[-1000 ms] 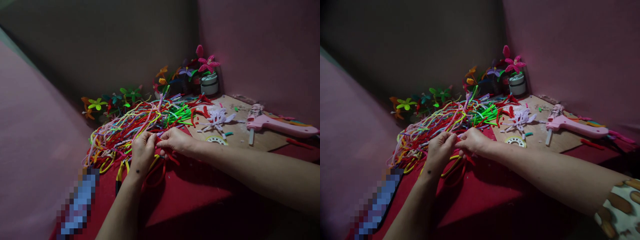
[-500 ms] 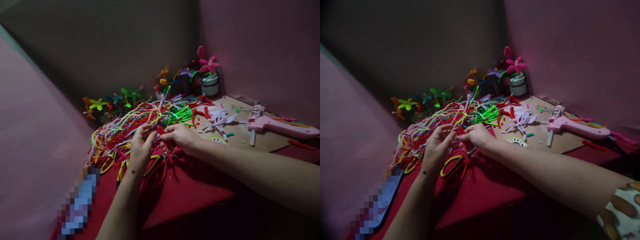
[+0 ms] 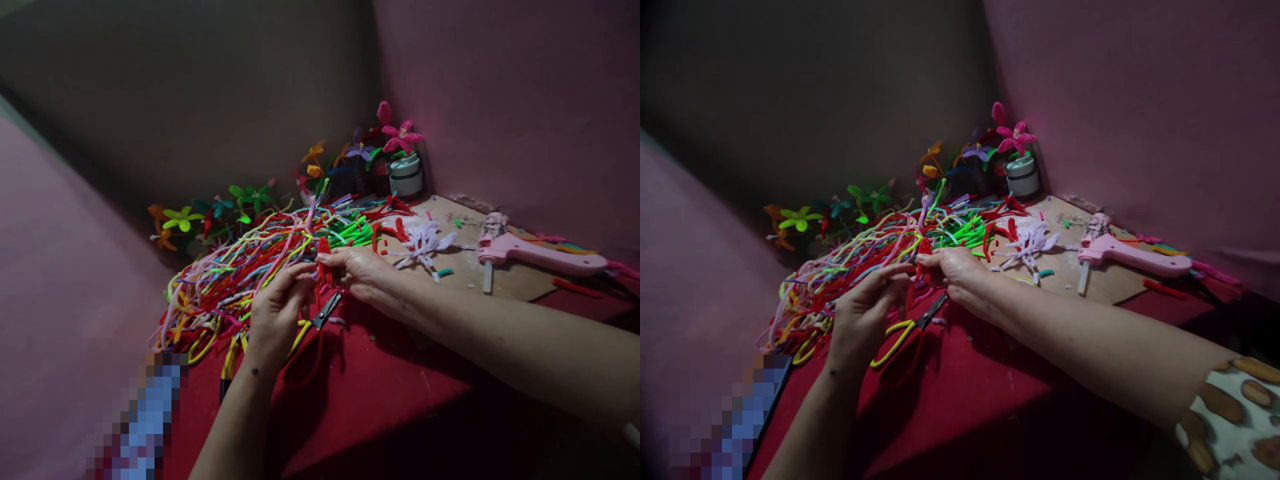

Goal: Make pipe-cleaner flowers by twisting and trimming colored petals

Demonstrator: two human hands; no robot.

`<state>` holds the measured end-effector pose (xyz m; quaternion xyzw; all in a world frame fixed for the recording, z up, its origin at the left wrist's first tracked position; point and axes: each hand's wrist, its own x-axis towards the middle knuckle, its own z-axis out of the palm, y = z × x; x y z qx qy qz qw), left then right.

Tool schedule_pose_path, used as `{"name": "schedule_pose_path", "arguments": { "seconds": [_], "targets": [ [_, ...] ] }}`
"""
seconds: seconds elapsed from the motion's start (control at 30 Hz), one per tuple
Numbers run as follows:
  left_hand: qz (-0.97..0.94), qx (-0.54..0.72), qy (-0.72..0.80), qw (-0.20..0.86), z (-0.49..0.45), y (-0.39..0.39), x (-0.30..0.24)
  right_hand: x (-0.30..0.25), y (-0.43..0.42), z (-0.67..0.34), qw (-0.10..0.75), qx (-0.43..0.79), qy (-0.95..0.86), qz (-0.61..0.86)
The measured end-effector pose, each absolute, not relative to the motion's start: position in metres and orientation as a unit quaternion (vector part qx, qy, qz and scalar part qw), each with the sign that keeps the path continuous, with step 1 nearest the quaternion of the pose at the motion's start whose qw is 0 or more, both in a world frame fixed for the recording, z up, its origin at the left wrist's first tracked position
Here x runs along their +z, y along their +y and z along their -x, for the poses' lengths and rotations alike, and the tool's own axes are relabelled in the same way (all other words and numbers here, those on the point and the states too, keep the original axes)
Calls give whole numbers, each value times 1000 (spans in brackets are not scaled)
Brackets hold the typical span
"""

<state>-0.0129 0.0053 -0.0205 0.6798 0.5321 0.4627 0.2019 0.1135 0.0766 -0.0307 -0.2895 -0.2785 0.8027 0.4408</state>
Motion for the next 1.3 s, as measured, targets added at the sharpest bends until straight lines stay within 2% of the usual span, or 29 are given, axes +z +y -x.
{"name": "schedule_pose_path", "arguments": {
  "seconds": [0.1,0.17,0.23,0.37,0.43,0.6,0.97,1.3],
  "targets": [
    [-558,449,543,439,13,8,-21,-31,75,-113,457,795,-297,266],
    [-540,414,531,505,12,8,-22,-31,73,-112,462,790,-309,259],
    [-564,399,533,488,10,8,-23,-31,72,-111,467,784,-307,270],
    [-626,414,568,338,4,5,-23,-27,70,-112,457,781,-283,319],
    [-639,403,577,312,2,4,-23,-24,70,-112,451,783,-276,328],
    [-625,383,572,370,0,3,-23,-20,68,-114,448,783,-276,333],
    [-626,407,579,328,-2,0,-20,-20,69,-116,445,786,-290,316],
    [-568,410,560,443,-3,0,-18,-27,69,-114,463,767,-323,303]
  ]
}}
